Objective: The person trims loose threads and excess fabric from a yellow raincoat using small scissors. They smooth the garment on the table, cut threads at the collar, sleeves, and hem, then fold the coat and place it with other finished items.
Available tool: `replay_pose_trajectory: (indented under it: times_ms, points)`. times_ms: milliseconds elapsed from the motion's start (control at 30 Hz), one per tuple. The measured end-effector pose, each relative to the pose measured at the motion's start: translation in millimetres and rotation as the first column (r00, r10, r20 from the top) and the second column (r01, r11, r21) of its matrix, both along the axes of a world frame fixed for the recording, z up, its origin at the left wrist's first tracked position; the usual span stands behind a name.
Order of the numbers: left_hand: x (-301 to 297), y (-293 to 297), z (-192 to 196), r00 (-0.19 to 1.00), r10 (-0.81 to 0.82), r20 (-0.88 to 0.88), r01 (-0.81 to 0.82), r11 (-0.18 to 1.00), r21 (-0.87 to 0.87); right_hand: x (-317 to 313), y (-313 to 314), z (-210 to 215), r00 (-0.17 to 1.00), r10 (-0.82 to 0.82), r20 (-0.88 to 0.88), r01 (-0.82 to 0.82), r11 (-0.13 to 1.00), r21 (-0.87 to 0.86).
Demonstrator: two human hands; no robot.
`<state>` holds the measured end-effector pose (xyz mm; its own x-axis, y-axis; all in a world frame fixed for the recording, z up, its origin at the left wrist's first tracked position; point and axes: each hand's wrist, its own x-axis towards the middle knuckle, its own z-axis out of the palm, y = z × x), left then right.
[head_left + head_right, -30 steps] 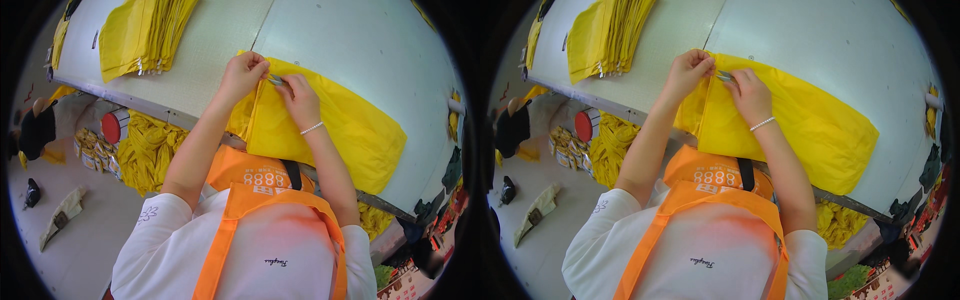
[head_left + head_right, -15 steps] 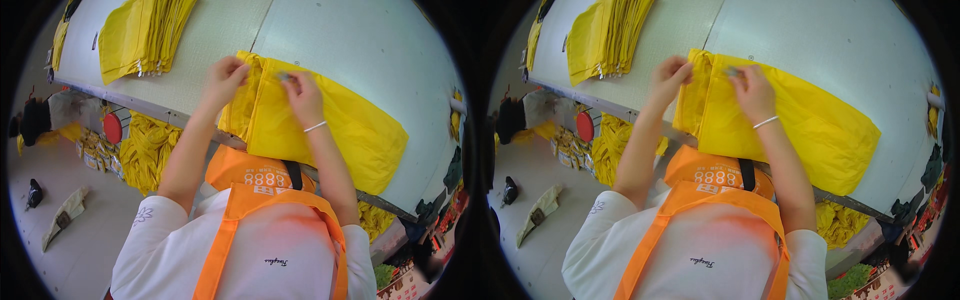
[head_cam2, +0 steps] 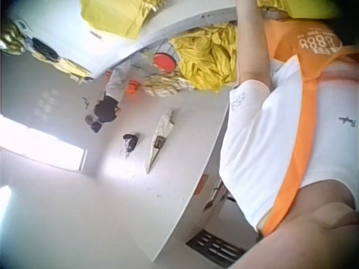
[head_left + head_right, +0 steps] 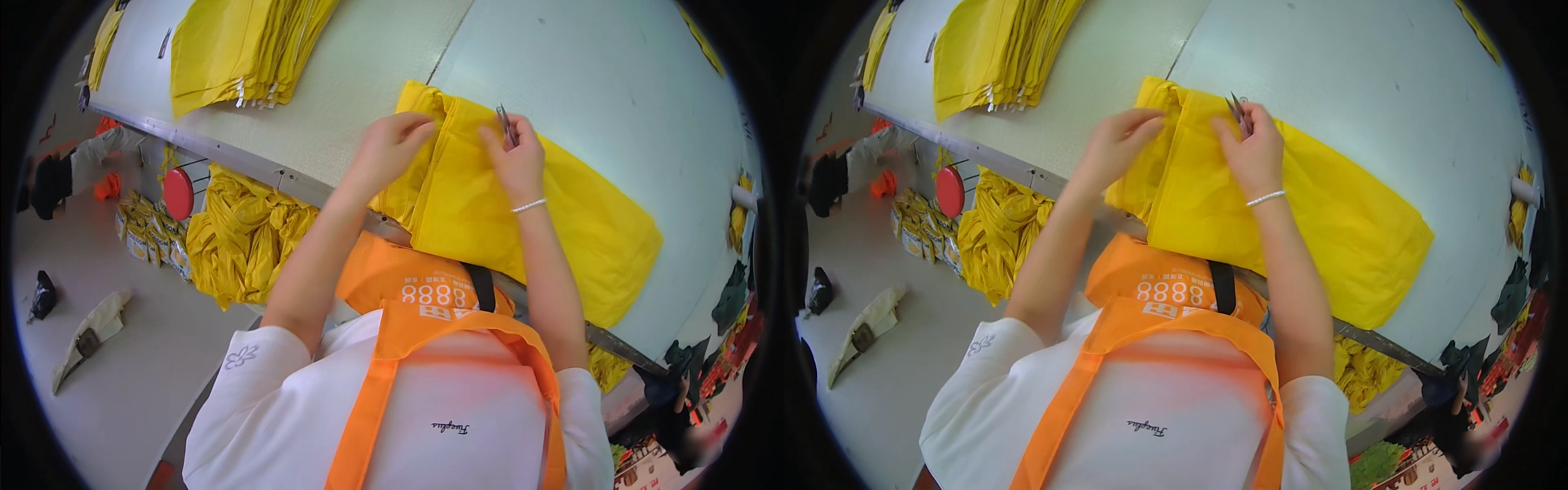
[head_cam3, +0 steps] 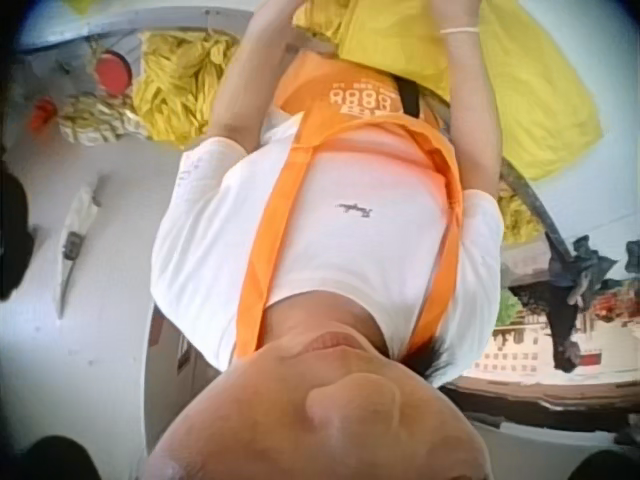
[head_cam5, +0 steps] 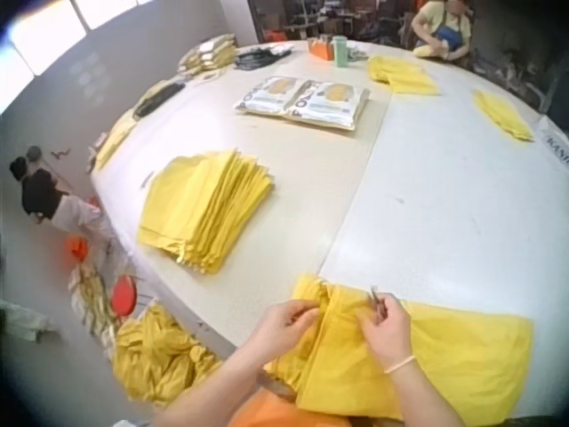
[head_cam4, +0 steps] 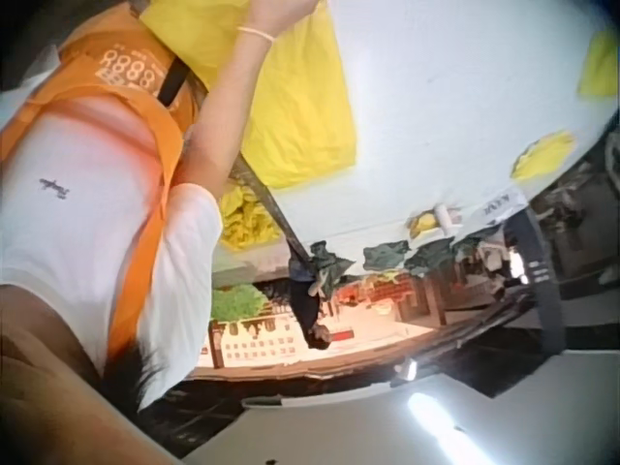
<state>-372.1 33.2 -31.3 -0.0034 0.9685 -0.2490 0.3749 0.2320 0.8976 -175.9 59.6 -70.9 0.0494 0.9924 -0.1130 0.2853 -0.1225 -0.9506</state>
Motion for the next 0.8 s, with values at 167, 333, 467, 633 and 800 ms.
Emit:
replay_pose_trajectory:
  times_ms: [167, 333, 467, 633, 800]
  points:
    - [24, 33, -35, 0.997, 0.050, -0.067, -0.055, 0.995, -0.082, -21, -12, 11, 0.997, 0.035, 0.064, -0.028, 0.992, -0.121]
    - [22, 36, -30, 0.981, 0.061, 0.183, -0.024, 0.980, -0.198, -27, -13, 5, 0.999, -0.033, 0.034, 0.037, 0.993, -0.116]
    - [24, 37, -33, 0.962, 0.096, 0.255, -0.036, 0.972, -0.231, -32, -11, 2, 0.997, -0.075, 0.009, 0.075, 0.993, -0.087]
    - [30, 38, -28, 0.967, 0.092, 0.236, -0.034, 0.970, -0.242, -29, -12, -2, 0.993, -0.084, -0.082, 0.073, 0.989, -0.130]
    - [34, 35, -24, 0.923, 0.153, 0.352, -0.048, 0.956, -0.290, -23, -17, 5, 0.971, -0.105, -0.217, 0.075, 0.987, -0.140]
